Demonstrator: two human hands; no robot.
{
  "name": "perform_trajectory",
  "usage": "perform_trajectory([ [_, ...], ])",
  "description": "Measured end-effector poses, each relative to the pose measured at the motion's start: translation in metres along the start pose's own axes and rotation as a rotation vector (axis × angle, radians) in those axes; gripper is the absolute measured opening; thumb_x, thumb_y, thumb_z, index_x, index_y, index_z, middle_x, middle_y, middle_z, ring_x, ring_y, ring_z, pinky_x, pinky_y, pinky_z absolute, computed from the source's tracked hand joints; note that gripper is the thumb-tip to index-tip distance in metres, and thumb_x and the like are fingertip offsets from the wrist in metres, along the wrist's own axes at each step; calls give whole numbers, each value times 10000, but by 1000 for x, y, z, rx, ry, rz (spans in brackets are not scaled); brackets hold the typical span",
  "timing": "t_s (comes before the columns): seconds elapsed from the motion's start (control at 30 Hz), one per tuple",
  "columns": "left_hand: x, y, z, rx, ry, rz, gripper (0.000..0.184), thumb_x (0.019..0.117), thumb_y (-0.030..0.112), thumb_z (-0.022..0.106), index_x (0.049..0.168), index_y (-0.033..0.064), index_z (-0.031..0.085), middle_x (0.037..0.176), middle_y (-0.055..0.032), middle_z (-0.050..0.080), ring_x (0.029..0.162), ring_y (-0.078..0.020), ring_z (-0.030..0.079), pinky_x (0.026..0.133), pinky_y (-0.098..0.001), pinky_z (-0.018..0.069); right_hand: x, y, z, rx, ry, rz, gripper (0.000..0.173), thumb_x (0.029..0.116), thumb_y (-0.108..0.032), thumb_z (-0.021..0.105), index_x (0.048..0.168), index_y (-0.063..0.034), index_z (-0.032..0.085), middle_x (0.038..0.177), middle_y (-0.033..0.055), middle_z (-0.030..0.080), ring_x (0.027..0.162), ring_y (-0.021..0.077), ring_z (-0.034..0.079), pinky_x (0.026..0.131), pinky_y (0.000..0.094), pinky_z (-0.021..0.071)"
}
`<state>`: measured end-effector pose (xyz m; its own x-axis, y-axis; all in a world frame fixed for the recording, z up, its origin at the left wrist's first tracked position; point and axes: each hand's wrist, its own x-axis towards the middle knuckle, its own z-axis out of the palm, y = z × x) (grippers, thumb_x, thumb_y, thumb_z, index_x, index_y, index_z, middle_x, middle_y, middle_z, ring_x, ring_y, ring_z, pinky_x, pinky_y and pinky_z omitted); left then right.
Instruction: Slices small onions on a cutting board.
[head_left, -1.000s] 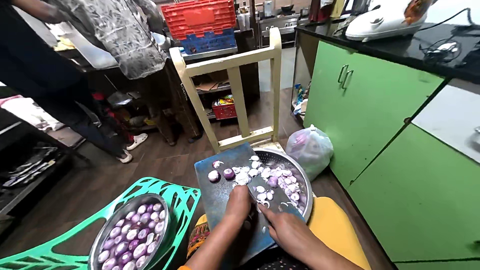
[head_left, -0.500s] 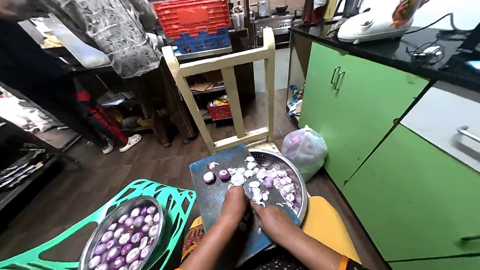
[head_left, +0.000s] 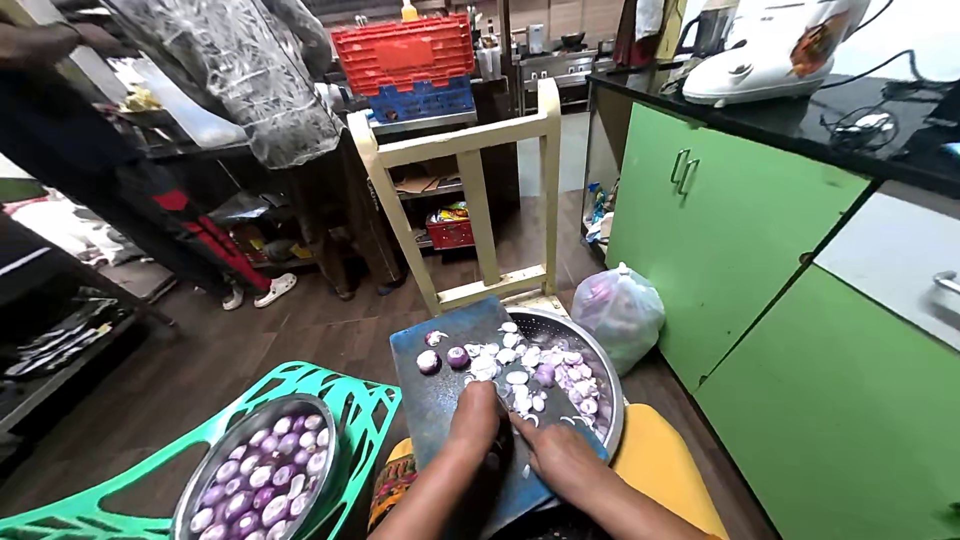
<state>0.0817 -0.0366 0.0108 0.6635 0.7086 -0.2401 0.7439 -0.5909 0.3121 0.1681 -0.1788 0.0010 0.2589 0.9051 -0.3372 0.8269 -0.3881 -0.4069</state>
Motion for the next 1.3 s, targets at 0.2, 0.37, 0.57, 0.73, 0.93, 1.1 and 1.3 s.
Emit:
perform_trajectory([
  [0.2, 1, -3, 4, -14, 3, -7, 144, 915, 140, 724, 938, -1, 737, 1018, -183, 733, 1018, -347, 719, 910, -529, 587, -33, -1, -8, 24, 10, -22, 619, 1029, -203, 498, 1620, -315, 349, 1005, 182, 726, 951, 394, 713, 815, 595, 564],
  [0.37, 1, -2, 3, -20, 9, -1, 171, 911, 174, 746, 933, 5, 748, 1016, -172, 739, 1021, -331, 720, 925, -516, 584, 2, -4, 2, -13, 25, -16, 581, 1036, -150, 479, 1601, -256, 394, 1080, 217, 718, 1018, 422, 703, 869, 607, 555],
  [0.57, 2, -7, 5, -70, 12, 3, 178, 897, 177, 766, 943, 6, 748, 1005, -173, 739, 1004, -334, 720, 920, -532, 583, -36, 7, 4, 9, 16, -16, 633, 1022, -186, 508, 1621, -313, 346, 957, 185, 726, 912, 403, 717, 790, 596, 566],
  [0.73, 0, -5, 7, -52, 17, 6, 149, 939, 135, 698, 934, -9, 733, 1005, -200, 730, 1000, -361, 721, 899, -545, 590, -3, -6, 0, 13, 31, -35, 577, 1045, -181, 478, 1608, -257, 378, 1052, 206, 721, 1001, 410, 708, 866, 597, 561],
  [0.93, 0, -10, 6, -111, 13, 6, 184, 889, 187, 789, 932, 10, 757, 1005, -166, 743, 1006, -324, 721, 931, -527, 582, -27, 12, 12, 3, -12, -3, 621, 1037, -190, 500, 1622, -324, 342, 1006, 208, 725, 969, 423, 710, 838, 610, 558],
  [1.1, 2, -10, 5, -91, 25, 5, 150, 892, 152, 757, 913, 5, 738, 974, -172, 734, 973, -339, 722, 886, -532, 590, -38, 2, -3, 36, 15, -44, 626, 1034, -208, 506, 1627, -305, 331, 960, 184, 721, 914, 401, 712, 803, 590, 564],
  [1.3, 0, -5, 4, -55, 11, -23, 163, 915, 152, 730, 935, -9, 733, 1013, -191, 733, 1009, -343, 720, 912, -537, 582, 0, -4, 5, -18, 18, -38, 601, 1038, -173, 478, 1617, -277, 356, 1037, 213, 719, 991, 422, 707, 850, 605, 559],
])
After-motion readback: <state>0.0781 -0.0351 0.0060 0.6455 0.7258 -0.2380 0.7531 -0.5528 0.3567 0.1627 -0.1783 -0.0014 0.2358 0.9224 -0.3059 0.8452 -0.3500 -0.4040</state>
